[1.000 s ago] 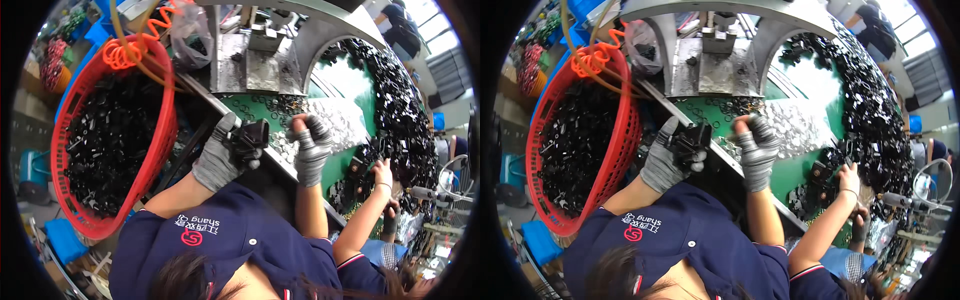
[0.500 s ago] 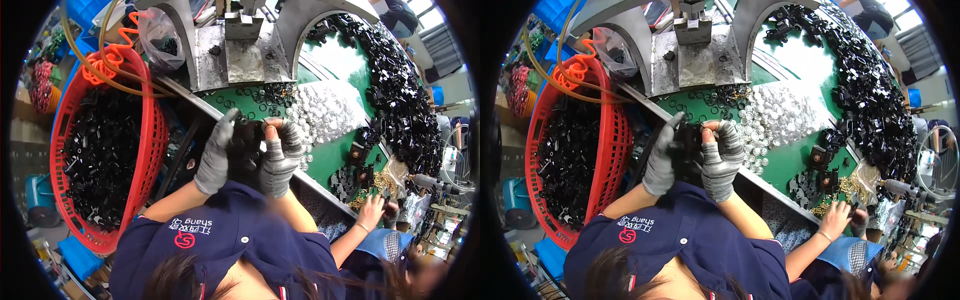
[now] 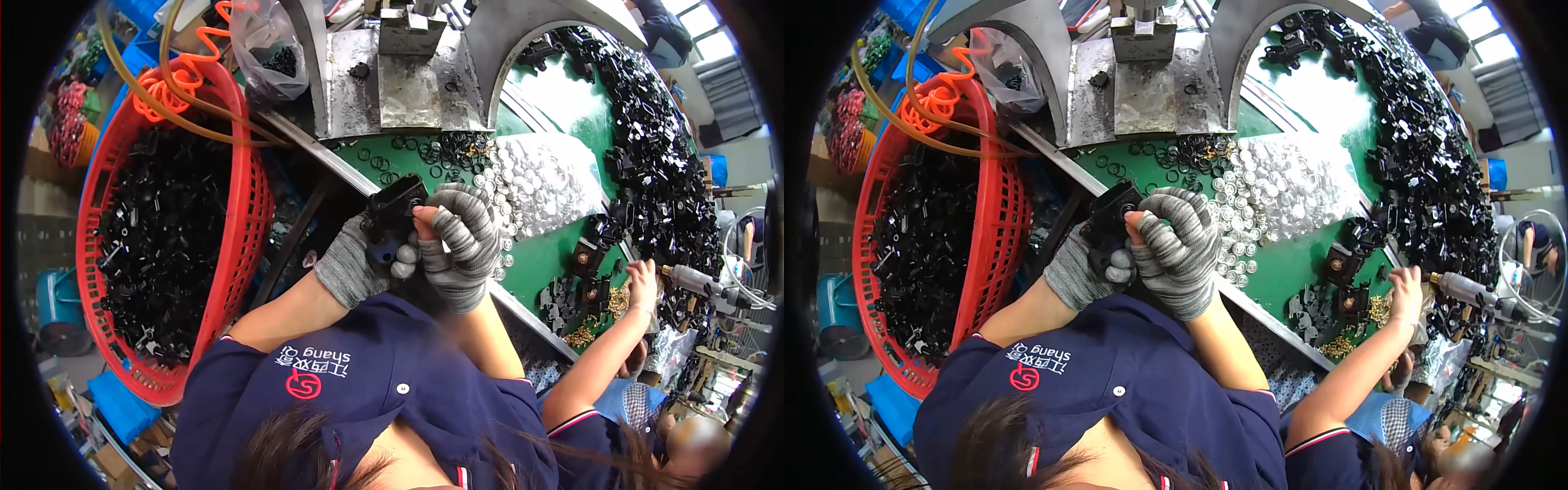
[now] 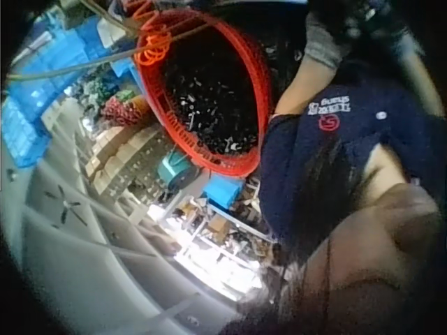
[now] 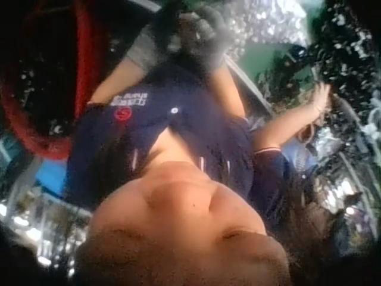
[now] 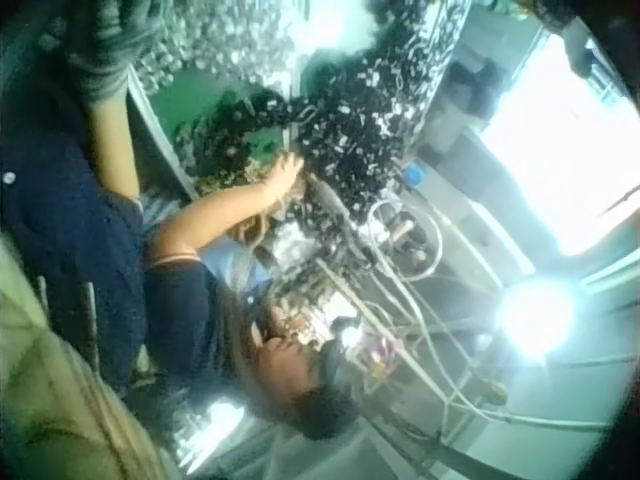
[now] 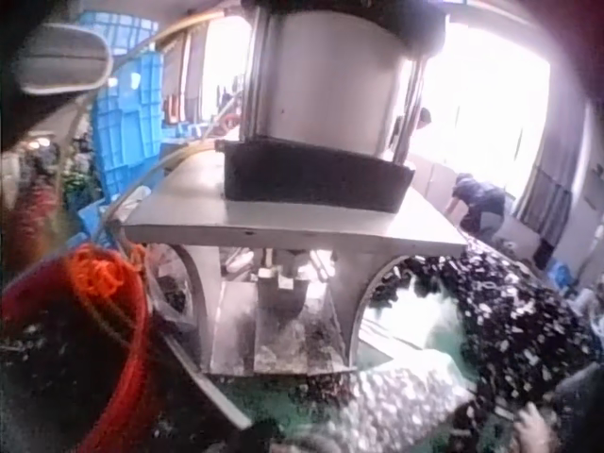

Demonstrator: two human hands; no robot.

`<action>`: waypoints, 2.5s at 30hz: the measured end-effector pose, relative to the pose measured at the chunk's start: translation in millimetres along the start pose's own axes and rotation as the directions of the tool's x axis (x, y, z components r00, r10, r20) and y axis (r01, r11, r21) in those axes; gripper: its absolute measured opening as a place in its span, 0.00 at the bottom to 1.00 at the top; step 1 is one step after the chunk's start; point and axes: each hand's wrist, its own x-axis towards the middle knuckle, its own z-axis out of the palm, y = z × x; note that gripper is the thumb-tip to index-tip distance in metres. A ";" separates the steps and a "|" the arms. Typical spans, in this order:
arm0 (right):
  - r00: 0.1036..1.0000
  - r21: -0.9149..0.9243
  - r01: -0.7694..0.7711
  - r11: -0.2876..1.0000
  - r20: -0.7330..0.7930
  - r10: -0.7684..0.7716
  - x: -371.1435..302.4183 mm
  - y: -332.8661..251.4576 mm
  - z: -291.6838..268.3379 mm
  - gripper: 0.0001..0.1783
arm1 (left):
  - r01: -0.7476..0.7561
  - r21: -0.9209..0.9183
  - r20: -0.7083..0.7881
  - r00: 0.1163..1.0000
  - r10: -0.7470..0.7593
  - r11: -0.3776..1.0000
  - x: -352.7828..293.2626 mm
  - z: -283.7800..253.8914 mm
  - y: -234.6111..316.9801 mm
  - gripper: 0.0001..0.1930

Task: Assembling small black components using a manual press machine at a workstation.

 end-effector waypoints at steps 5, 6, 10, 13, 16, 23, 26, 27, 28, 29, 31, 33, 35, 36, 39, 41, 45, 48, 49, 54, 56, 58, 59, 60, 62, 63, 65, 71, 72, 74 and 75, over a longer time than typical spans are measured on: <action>0.974 0.035 0.045 0.998 0.222 -0.052 12.9 6.8 -9.6 0.10 | 0.004 0.027 -0.119 0.993 -0.001 1.000 1.6 -2.3 4.0 0.21; 0.972 0.036 0.046 0.998 0.227 -0.054 15.0 5.8 -11.6 0.10 | 0.005 0.027 -0.134 0.991 -0.001 1.000 2.4 -8.3 5.0 0.21; 0.939 -0.025 0.059 0.998 0.342 -0.047 15.2 -2.1 -20.5 0.10 | 0.013 0.034 -0.162 0.987 -0.007 0.999 2.0 -13.9 4.8 0.21; 0.942 -0.127 -0.024 0.992 0.329 0.065 4.4 -8.1 -21.5 0.12 | 0.017 0.054 -0.158 0.987 -0.009 0.998 -0.5 -3.4 0.0 0.21; 0.956 -0.065 -0.159 0.985 0.239 0.170 -1.4 -11.3 -19.7 0.14 | 0.006 0.091 -0.228 0.974 0.015 0.996 0.2 6.4 -3.2 0.21; 0.829 0.206 -0.538 0.818 0.308 0.468 13.6 -9.1 -29.0 0.23 | 0.165 0.091 -0.107 0.982 -0.155 0.982 -2.1 -17.1 2.6 0.21; 0.594 0.308 -0.783 0.540 0.628 0.504 9.9 1.5 -34.8 0.27 | 0.184 0.143 -0.039 0.983 -0.180 0.972 -5.5 -19.1 0.8 0.23; 0.598 0.302 -0.777 0.552 0.627 0.499 3.4 2.5 -33.0 0.26 | 0.134 0.201 0.000 0.991 -0.137 0.970 -8.9 -18.5 -2.6 0.24; 0.602 0.297 -0.771 0.564 0.628 0.493 -3.0 2.9 -31.0 0.25 | 0.081 0.257 0.043 0.995 -0.095 0.963 -12.7 -17.6 -5.6 0.25; 0.607 0.290 -0.765 0.575 0.622 0.494 -6.3 3.6 -31.2 0.25 | 0.088 0.258 0.044 0.994 -0.103 0.962 -16.7 -14.4 -6.3 0.25; 0.594 0.315 -0.792 0.523 0.596 0.541 -7.0 3.5 -32.3 0.24 | -0.119 0.767 -0.110 0.944 0.312 0.631 -34.3 -2.4 -3.5 0.28; 0.552 0.373 -0.834 0.408 0.555 0.622 -7.6 2.9 -32.0 0.24 | -0.124 0.929 -0.078 0.856 0.512 0.350 -42.7 8.0 -2.7 0.30; 0.535 0.453 -0.837 0.308 0.555 0.637 -17.2 0.5 -19.3 0.23 | -0.243 0.891 0.411 0.791 0.453 -0.383 -46.4 16.2 -3.3 0.32; 0.520 0.528 -0.825 0.204 0.567 0.638 -21.6 -0.2 -11.6 0.22 | -0.274 0.670 0.607 0.737 0.297 -0.690 -46.3 18.0 -3.7 0.33; 0.445 0.489 -0.862 0.132 0.609 0.656 -15.5 -1.8 -14.4 0.21 | -0.192 0.745 0.509 0.782 0.359 -0.639 -38.6 17.1 -1.5 0.35; 0.311 0.258 -0.949 0.183 0.656 0.688 -5.3 -1.5 -19.0 0.19 | -0.157 0.775 0.463 0.800 0.381 -0.612 -34.4 13.9 1.7 0.36; 0.576 -0.106 -0.756 0.646 0.362 0.733 13.5 48.3 -43.4 0.18 | -0.170 0.922 0.336 0.798 0.500 -0.349 -30.5 7.7 8.0 0.32; 0.746 -0.562 -0.424 0.710 0.226 0.626 12.4 101.3 -45.2 0.16 | -0.137 0.976 0.016 0.820 0.572 0.170 -28.6 20.0 7.5 0.28; 0.849 -0.689 -0.210 0.693 0.223 0.479 15.9 107.6 -43.1 0.15 | -0.152 0.975 0.038 0.833 0.552 0.162 -28.6 19.6 8.0 0.28; 0.677 -0.827 -0.264 0.496 0.207 0.706 27.5 114.0 -29.7 0.14 | -0.177 0.978 0.086 0.831 0.550 0.113 -29.1 13.5 4.7 0.26; 0.699 -0.828 -0.286 0.483 0.164 0.696 24.3 116.3 -33.3 0.14 | -0.130 0.955 -0.034 0.843 0.537 0.265 -32.9 16.2 5.6 0.28; 0.673 -0.802 -0.330 0.497 0.169 0.720 24.1 115.1 -35.6 0.15 | -0.122 0.966 -0.018 0.848 0.530 0.229 -28.8 14.4 5.3 0.28; 0.654 -0.788 -0.357 0.503 0.174 0.736 22.8 114.1 -36.2 0.15 | -0.101 0.974 -0.020 0.850 0.527 0.201 -27.3 12.4 3.9 0.28; 0.655 -0.786 -0.363 0.500 0.167 0.737 23.6 114.7 -36.4 0.15 | -0.079 0.982 -0.024 0.850 0.526 0.173 -26.1 11.3 2.8 0.28; 0.601 -0.851 -0.269 0.450 0.217 0.769 29.5 119.1 -35.4 0.14 | -0.080 0.988 0.004 0.865 0.501 0.130 -24.1 11.3 0.7 0.28; 0.569 -0.877 -0.219 0.428 0.241 0.786 31.5 120.3 -34.1 0.14 | -0.084 0.992 0.030 0.877 0.479 0.092 -24.0 11.7 -0.2 0.28; 0.555 -0.883 -0.192 0.429 0.263 0.790 38.9 116.8 -32.1 0.14 | -0.088 0.994 0.048 0.883 0.468 0.064 -25.2 10.3 -1.9 0.28; 0.664 -0.777 -0.330 0.536 0.213 0.717 34.5 124.2 -36.7 0.21 | 0.011 0.991 0.054 0.881 0.470 -0.135 -29.4 15.0 3.1 0.28; 0.689 -0.734 -0.362 0.575 0.205 0.695 35.3 117.4 -41.1 0.21 | 0.010 0.982 0.085 0.871 0.484 -0.190 -29.4 17.6 4.1 0.29; 0.718 -0.273 -0.667 0.694 0.016 0.696 16.3 106.4 -41.1 0.13 | -0.037 0.945 0.203 0.845 0.496 -0.324 -27.9 13.7 8.6 0.32; 0.768 -0.081 -0.640 0.764 -0.034 0.639 13.4 89.5 -40.3 0.08 | -0.089 0.908 0.294 0.831 0.472 -0.409 -22.8 12.1 13.9 0.33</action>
